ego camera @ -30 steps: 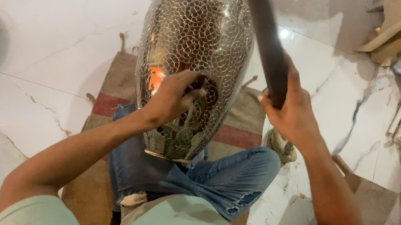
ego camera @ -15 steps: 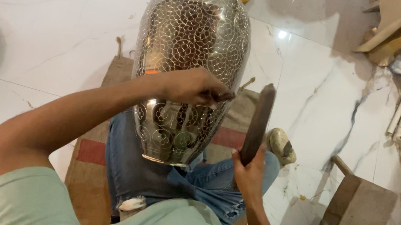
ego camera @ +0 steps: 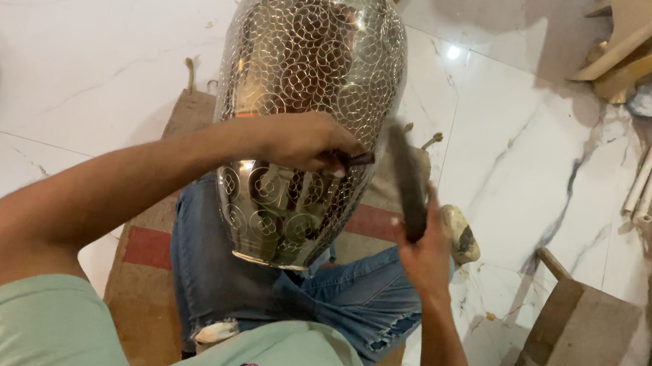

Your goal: The person sits on the floor with a large engraved brass vase held between their legs and hammers a small punch against the vase surface using a wooden mallet, working the decorative pattern by hand. They reposition the punch repeatedly across the vase surface while striking.

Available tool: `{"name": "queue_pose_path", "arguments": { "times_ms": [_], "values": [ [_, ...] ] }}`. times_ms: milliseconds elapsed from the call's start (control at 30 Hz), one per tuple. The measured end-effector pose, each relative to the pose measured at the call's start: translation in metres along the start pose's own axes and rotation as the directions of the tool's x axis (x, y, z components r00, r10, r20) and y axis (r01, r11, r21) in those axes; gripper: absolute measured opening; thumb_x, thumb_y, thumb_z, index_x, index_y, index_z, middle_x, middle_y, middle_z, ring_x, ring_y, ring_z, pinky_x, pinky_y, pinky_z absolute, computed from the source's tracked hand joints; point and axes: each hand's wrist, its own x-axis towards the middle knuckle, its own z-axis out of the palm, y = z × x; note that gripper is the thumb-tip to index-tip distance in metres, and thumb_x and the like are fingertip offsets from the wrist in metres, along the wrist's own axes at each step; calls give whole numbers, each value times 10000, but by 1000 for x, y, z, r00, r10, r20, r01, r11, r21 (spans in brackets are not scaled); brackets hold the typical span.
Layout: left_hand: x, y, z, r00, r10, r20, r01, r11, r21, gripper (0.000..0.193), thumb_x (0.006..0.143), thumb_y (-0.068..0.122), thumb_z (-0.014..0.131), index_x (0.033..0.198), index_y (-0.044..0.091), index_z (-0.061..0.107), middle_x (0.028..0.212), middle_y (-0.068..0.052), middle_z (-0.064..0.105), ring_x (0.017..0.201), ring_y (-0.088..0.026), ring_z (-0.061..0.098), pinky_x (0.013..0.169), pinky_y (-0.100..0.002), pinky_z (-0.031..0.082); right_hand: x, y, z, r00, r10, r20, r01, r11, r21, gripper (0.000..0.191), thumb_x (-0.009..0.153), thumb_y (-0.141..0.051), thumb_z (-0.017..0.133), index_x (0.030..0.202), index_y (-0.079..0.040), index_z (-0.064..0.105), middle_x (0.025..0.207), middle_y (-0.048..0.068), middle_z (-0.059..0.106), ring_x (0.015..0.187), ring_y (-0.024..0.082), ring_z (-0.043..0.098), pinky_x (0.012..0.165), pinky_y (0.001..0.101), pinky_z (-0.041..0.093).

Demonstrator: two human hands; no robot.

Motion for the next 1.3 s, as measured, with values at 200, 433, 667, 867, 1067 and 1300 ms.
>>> {"name": "queue_pose_path", "arguments": {
  "times_ms": [200, 433, 667, 867, 1067, 1300],
  "values": [
    [-28, 6, 17, 913, -50, -405, 24, 997, -70, 417, 906, 114, 734, 1304, 23, 647, 1068, -161, 749, 928, -296, 740, 848, -421, 563, 74, -36, -42, 950, -202, 237, 236, 963, -127, 847, 898, -61, 720, 1618, -234, 308, 1161, 167, 690, 952, 315, 731, 830, 411, 611],
    [-51, 14, 61, 621, -177, -763, 107, 984, -141, 343, 952, 122, 760, 1243, -11, 638, 1000, -188, 732, 876, -267, 732, 764, -379, 560, 145, -134, -74, 834, -60, 549, 274, 908, -317, 914, 908, -114, 666, 1633, -370, 173, 977, 109, 690, 745, 298, 721, 664, 456, 587],
    [-47, 19, 95, 301, -397, -867, 104, 917, -384, 416, 910, 100, 749, 1284, -14, 606, 907, -144, 729, 757, -222, 694, 730, -342, 569, 154, -202, -79, 665, -239, 707, 682, 580, -446, 940, 893, -2, 605, 1636, -422, 211, 924, 132, 599, 652, 312, 666, 570, 471, 545],
    [-49, 17, 86, 396, -268, -878, 140, 963, -231, 299, 951, 118, 737, 1208, -7, 649, 995, -162, 717, 858, -213, 715, 760, -334, 566, 152, -196, -79, 689, -164, 706, 669, 519, -532, 939, 867, -76, 657, 1617, -407, 201, 944, 136, 616, 676, 316, 687, 590, 481, 567],
    [-52, 19, 81, 458, -344, -820, 94, 936, -340, 308, 950, 90, 675, 1243, 7, 633, 1022, -155, 732, 842, -216, 727, 759, -345, 564, 155, -179, -72, 817, -186, 546, 302, 945, -130, 906, 922, -126, 663, 1624, -309, 120, 901, 116, 667, 729, 275, 717, 641, 452, 580],
    [-54, 16, 79, 480, -321, -816, 84, 943, -322, 317, 946, 104, 704, 1240, 6, 638, 1021, -167, 748, 893, -227, 746, 789, -343, 575, 156, -180, -66, 700, -218, 680, 603, 691, -398, 942, 890, -62, 653, 1644, -359, 172, 991, 145, 643, 741, 348, 696, 648, 493, 581]
  ]
}}
